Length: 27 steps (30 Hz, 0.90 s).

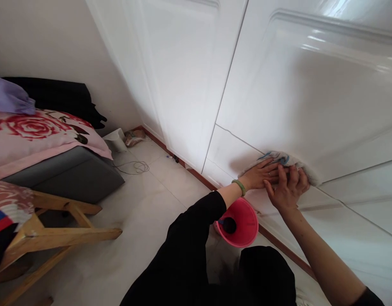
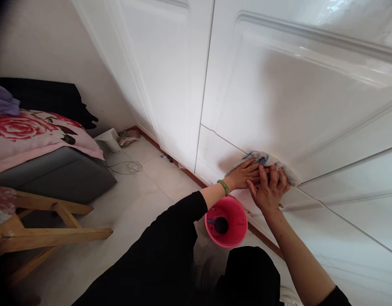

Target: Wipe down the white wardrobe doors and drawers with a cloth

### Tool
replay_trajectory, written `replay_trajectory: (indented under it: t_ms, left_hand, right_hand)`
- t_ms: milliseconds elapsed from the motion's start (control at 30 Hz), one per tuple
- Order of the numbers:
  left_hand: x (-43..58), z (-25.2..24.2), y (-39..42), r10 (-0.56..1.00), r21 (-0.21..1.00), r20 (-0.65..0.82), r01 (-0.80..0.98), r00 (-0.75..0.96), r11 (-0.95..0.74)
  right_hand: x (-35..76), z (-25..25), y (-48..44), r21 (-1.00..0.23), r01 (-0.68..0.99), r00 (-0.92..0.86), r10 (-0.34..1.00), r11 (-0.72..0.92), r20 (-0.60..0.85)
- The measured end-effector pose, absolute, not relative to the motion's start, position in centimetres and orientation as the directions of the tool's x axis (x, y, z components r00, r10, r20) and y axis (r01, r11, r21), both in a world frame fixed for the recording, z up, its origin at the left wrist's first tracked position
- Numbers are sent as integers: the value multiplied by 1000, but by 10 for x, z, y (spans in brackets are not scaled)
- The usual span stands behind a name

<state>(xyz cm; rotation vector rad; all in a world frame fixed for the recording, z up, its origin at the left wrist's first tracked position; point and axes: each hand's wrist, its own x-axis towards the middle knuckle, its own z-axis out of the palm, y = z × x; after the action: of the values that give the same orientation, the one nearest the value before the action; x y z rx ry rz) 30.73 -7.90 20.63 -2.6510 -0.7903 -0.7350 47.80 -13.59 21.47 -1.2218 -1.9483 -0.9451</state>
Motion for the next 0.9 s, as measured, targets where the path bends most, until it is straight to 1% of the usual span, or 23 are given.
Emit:
replay_trajectory:
  t_ms: [100,200,267,433,500,633,800,900]
  left_hand:
    - [287,195,-66,470,-136,537,622,700,-771]
    - [256,180,-51,507,-125,620,713,599,-690]
    - [230,173,-41,526,-86,680,767,512,-636]
    - [166,168,-18,631,119,732,863,258,-491]
    - [151,169,-14,654,176,734,878,184,-445]
    - [146,172,-12,680,272,726,865,102,-421]
    - [151,176,-8,695,483,705,813,-141,-325]
    - [153,172,-1,677,521,713,785,-184,-335]
  right_hand:
    - [458,222,-126,285,888,-441,497,360,748]
    - [424,233,-111,282,846,-514,553,452,655]
    - [394,241,-97,259,819,-548,563,512,619]
    - [315,264,-57,229,710,-668,535,666,517]
    - [294,272,-46,214,685,-694,534,696,483]
    - [276,287,-35,221,651,-731,520,726,442]
    - [251,308,-27,245,553,-820,468,797,328]
    - [239,311,-25,226,563,-815,489,795,312]
